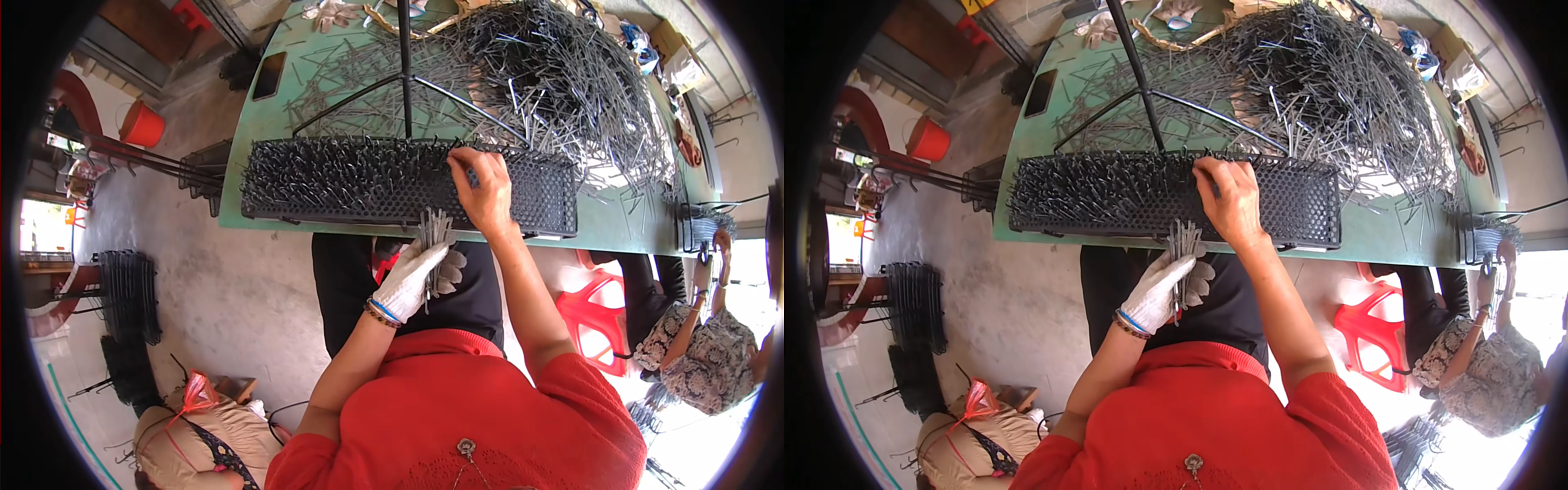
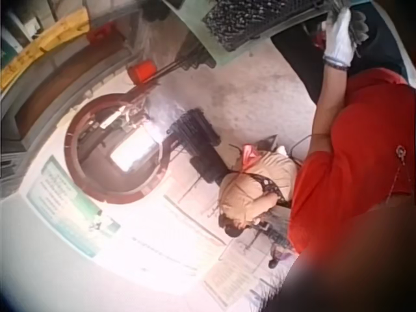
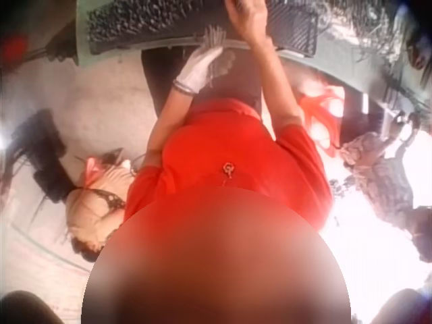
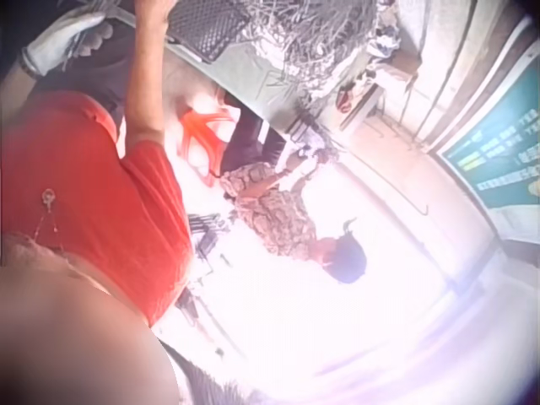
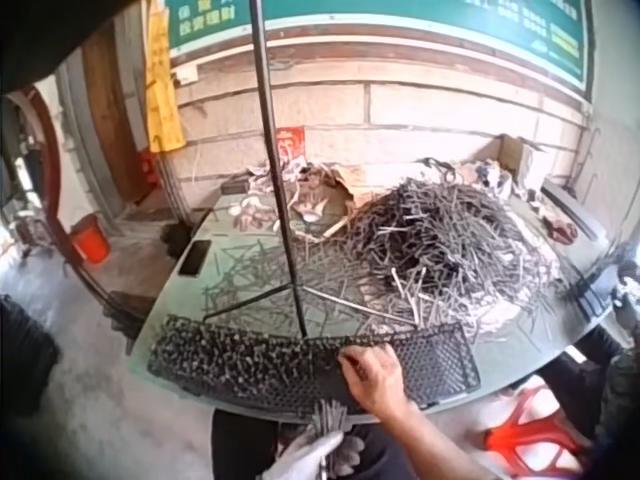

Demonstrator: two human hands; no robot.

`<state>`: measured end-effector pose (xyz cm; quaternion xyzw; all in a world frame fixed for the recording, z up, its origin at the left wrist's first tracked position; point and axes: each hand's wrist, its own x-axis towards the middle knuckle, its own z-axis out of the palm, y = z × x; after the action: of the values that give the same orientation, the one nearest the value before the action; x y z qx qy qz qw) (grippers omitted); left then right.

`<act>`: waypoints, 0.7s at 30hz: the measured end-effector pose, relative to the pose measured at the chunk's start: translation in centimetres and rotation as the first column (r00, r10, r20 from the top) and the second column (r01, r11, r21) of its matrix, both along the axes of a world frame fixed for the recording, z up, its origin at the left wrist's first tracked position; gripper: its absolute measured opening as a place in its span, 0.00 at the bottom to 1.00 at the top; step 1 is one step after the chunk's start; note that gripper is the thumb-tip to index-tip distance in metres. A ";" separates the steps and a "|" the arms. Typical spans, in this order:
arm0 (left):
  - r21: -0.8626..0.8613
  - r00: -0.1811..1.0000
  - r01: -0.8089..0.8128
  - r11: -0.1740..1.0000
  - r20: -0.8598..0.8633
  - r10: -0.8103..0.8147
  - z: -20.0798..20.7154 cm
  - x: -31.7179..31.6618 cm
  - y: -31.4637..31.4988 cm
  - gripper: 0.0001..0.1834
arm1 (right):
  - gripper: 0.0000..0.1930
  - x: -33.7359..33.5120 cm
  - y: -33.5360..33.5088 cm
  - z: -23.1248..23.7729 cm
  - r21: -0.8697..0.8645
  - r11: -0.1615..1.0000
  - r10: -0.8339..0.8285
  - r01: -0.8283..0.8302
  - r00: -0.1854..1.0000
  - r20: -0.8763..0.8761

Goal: The recorder inserts metal pins into a perforated block and trims them using pliers at a workbench.

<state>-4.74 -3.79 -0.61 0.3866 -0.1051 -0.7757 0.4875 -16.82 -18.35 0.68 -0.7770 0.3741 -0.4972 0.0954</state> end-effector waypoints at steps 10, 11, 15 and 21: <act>-0.003 1.000 0.019 1.000 0.004 -0.019 -0.4 0.4 0.1 0.13 | 0.08 -0.6 0.6 1.7 -0.053 0.997 0.051 -0.051 0.999 0.001; -0.006 1.000 0.008 1.000 0.030 -0.008 0.1 0.2 0.1 0.12 | 0.08 -0.8 1.2 2.1 -0.051 0.997 0.051 -0.051 0.999 -0.001; -0.047 0.998 -0.038 0.998 0.040 0.040 0.8 0.1 0.1 0.12 | 0.07 -1.9 3.5 3.0 0.447 0.887 0.051 -0.114 0.987 0.151; -0.057 0.998 -0.069 0.996 0.012 0.070 0.6 -0.4 -0.1 0.15 | 0.13 -2.7 4.8 1.5 0.789 0.580 0.116 -0.204 0.979 0.168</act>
<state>-5.11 -3.88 -0.02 0.3814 -0.1171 -0.7524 0.5242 -19.55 -13.53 2.17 -0.6560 0.4806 -0.3024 0.4972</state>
